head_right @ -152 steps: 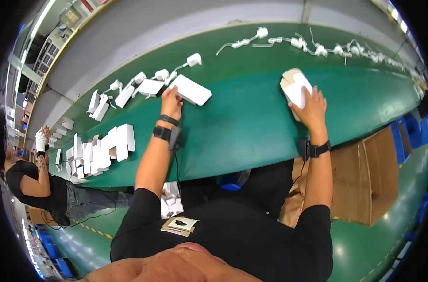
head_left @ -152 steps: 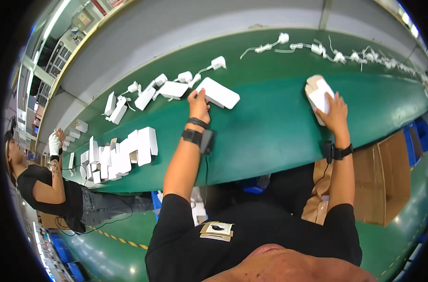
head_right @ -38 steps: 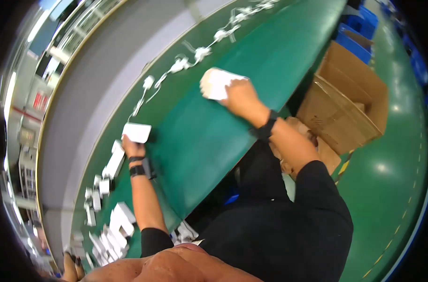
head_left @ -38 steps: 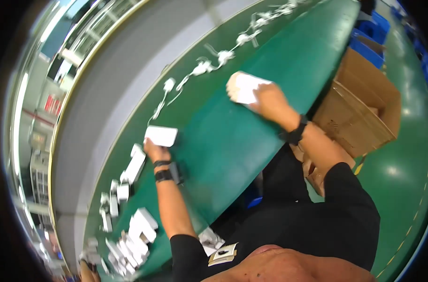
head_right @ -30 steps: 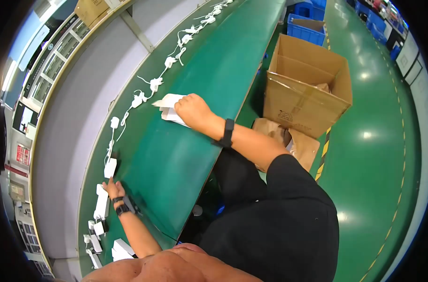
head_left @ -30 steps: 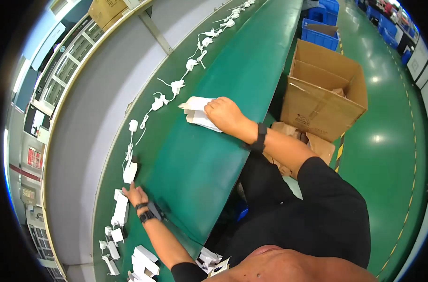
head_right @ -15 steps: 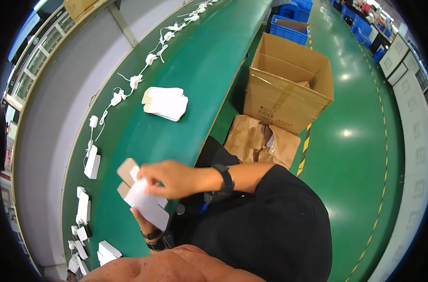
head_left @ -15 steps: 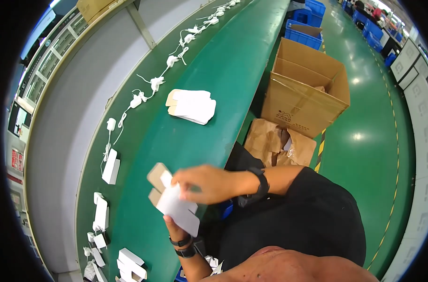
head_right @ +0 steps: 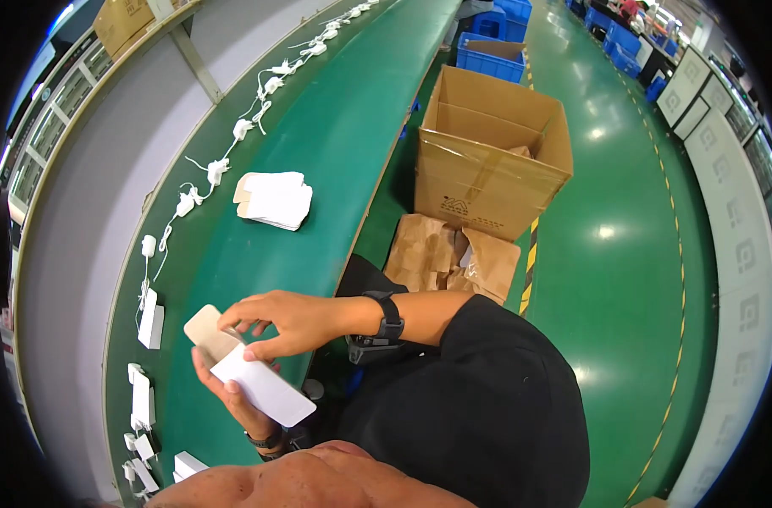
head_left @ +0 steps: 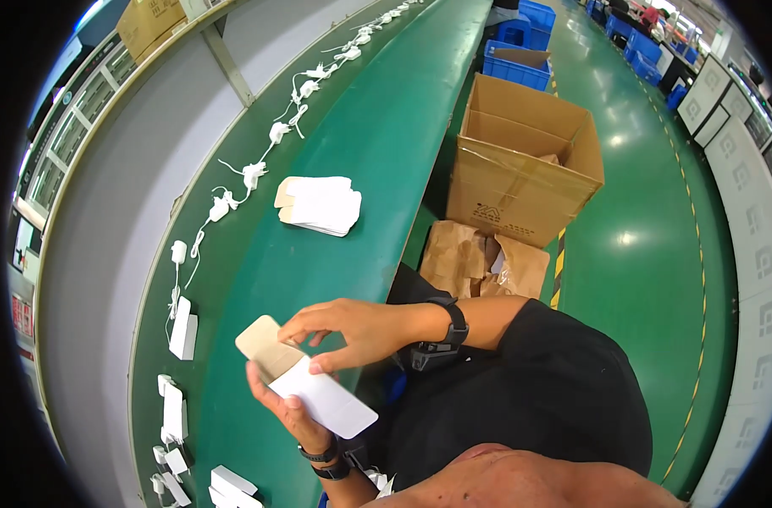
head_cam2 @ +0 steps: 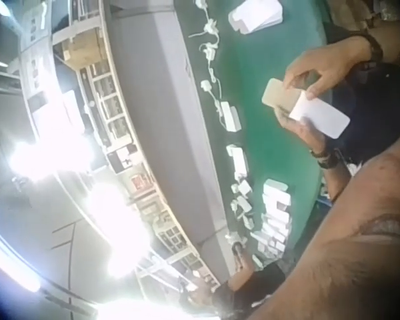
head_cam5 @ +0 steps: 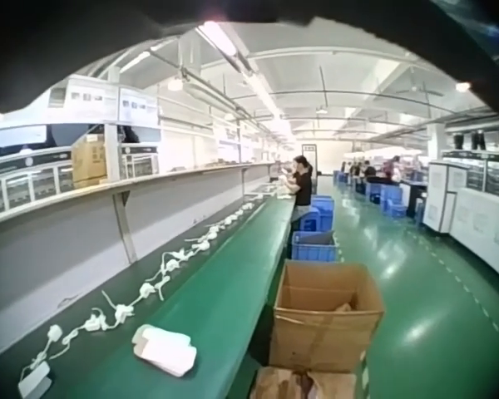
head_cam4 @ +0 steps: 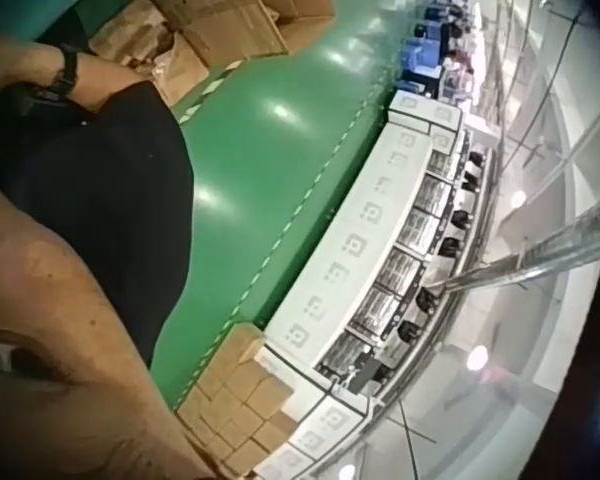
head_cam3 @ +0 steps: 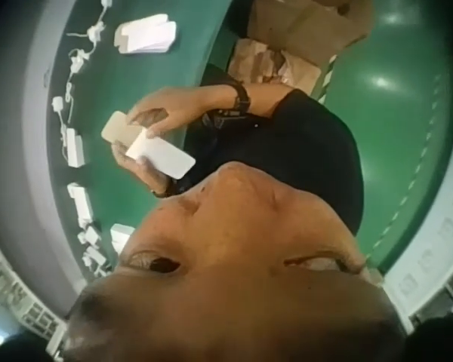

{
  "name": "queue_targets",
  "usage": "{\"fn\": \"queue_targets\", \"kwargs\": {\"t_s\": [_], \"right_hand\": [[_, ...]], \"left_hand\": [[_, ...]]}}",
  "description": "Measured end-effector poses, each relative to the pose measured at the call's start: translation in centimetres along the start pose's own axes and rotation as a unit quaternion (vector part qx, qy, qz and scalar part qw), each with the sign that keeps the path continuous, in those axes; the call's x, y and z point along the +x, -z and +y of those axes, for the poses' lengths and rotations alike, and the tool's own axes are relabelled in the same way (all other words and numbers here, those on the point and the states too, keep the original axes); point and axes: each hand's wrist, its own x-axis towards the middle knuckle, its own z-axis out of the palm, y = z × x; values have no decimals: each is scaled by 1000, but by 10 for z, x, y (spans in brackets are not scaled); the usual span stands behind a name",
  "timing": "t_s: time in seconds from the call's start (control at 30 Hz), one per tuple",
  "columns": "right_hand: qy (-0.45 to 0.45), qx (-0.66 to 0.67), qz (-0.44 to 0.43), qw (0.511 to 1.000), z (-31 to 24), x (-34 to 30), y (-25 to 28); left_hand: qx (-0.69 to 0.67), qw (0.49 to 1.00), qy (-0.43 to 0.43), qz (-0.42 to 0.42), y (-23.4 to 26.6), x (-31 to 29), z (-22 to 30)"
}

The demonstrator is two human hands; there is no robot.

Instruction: Fold and assemble white cardboard packaging boxes on a production line conveyor belt.

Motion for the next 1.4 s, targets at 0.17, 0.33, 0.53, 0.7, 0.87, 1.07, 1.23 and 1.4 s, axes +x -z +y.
{"fn": "queue_targets", "kwargs": {"t_s": [0.17,0.33,0.53,0.7,0.87,1.07,1.23,1.4], "right_hand": [[-24,98,-23,995,13,-7,2],[-81,141,4,987,30,-15,6],[22,18,68,997,30,-8,2],[85,17,56,995,15,-1,16],[44,52,20,997,12,0,31],[33,106,2,994,15,7,38],[-21,64,-11,998,16,5,75],[-76,97,-60,990,34,11,78]], "left_hand": [[-24,999,2,-34,-1,2,-26],[-10,999,21,-41,-4,-1,-36],[1,998,-24,51,-32,3,-28],[35,997,-39,49,-34,10,-17],[99,993,-57,4,-31,11,-16],[164,982,-95,-17,-22,3,-20],[234,965,-101,-61,-38,15,-32],[95,994,-48,-38,-49,21,-38]]}}
